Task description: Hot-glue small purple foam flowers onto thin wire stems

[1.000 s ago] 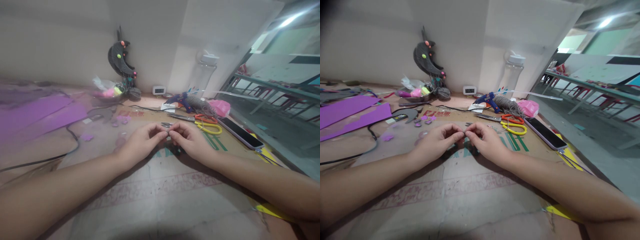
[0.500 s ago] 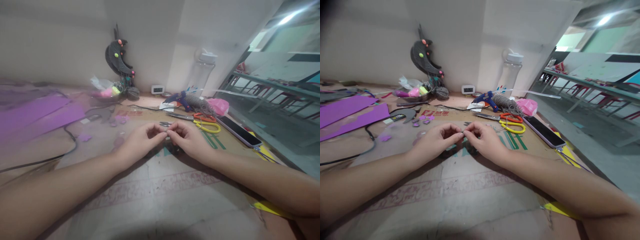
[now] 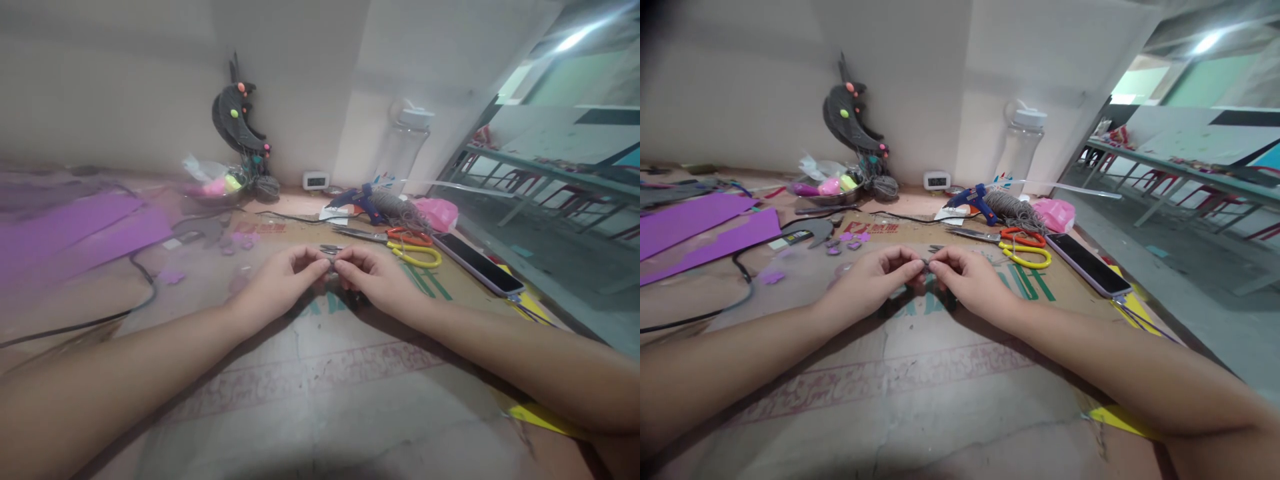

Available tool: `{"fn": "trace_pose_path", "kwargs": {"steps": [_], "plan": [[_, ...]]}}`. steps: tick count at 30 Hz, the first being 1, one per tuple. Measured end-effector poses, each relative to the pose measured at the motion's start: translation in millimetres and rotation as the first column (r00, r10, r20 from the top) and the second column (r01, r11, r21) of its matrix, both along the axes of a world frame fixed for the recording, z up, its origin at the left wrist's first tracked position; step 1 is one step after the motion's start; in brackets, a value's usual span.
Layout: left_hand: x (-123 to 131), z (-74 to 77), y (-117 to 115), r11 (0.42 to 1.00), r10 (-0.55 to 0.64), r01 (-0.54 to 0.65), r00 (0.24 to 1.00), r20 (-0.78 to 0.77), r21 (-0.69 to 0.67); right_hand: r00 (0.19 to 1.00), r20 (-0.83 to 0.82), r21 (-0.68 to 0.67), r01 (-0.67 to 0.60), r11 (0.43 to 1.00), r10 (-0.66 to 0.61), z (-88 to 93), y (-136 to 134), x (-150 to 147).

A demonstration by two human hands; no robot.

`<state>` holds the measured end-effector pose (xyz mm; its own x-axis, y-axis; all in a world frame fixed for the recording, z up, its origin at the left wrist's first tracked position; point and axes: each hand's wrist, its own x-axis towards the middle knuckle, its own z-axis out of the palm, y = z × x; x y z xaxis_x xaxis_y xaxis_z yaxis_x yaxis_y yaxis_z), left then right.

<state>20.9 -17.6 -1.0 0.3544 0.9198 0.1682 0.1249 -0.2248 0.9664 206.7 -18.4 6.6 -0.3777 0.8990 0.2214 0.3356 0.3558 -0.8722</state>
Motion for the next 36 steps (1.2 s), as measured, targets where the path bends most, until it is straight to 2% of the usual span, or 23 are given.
{"fn": "trace_pose_path", "kwargs": {"steps": [6,12,17,23,28,32,36], "plan": [[-0.8,-8.2,7.3,0.998,0.018,-0.013,0.995,0.094,-0.056,0.993,-0.107,-0.108,0.047,0.993,-0.059,1.2,3.4,-0.6],[-0.3,-4.5,3.8,0.999,0.035,-0.034,0.999,-0.032,0.017,0.993,-0.098,-0.145,0.057,0.988,-0.071,1.8,2.4,0.4],[-1.6,-3.9,4.2,0.998,0.059,-0.058,0.996,-0.066,0.024,0.997,0.055,-0.033,0.057,0.998,-0.055,2.8,2.3,2.5],[-3.8,-5.0,6.5,1.0,0.02,-0.021,0.997,-0.071,-0.016,0.987,-0.069,0.046,0.148,0.988,-0.144,-3.3,12.9,9.6],[-3.8,-4.0,4.9,0.999,0.018,-0.019,0.999,-0.042,-0.026,0.971,-0.039,0.1,0.238,0.966,-0.235,-3.7,17.1,12.2],[-4.1,-3.9,5.1,0.999,0.016,-0.016,1.0,-0.019,-0.031,0.979,-0.008,0.138,0.204,0.969,-0.204,-3.4,15.1,11.1],[-3.6,-2.3,4.6,0.999,0.012,-0.012,1.0,-0.01,-0.036,0.986,-0.01,0.12,0.164,0.979,-0.164,-5.3,13.9,9.8]]}}
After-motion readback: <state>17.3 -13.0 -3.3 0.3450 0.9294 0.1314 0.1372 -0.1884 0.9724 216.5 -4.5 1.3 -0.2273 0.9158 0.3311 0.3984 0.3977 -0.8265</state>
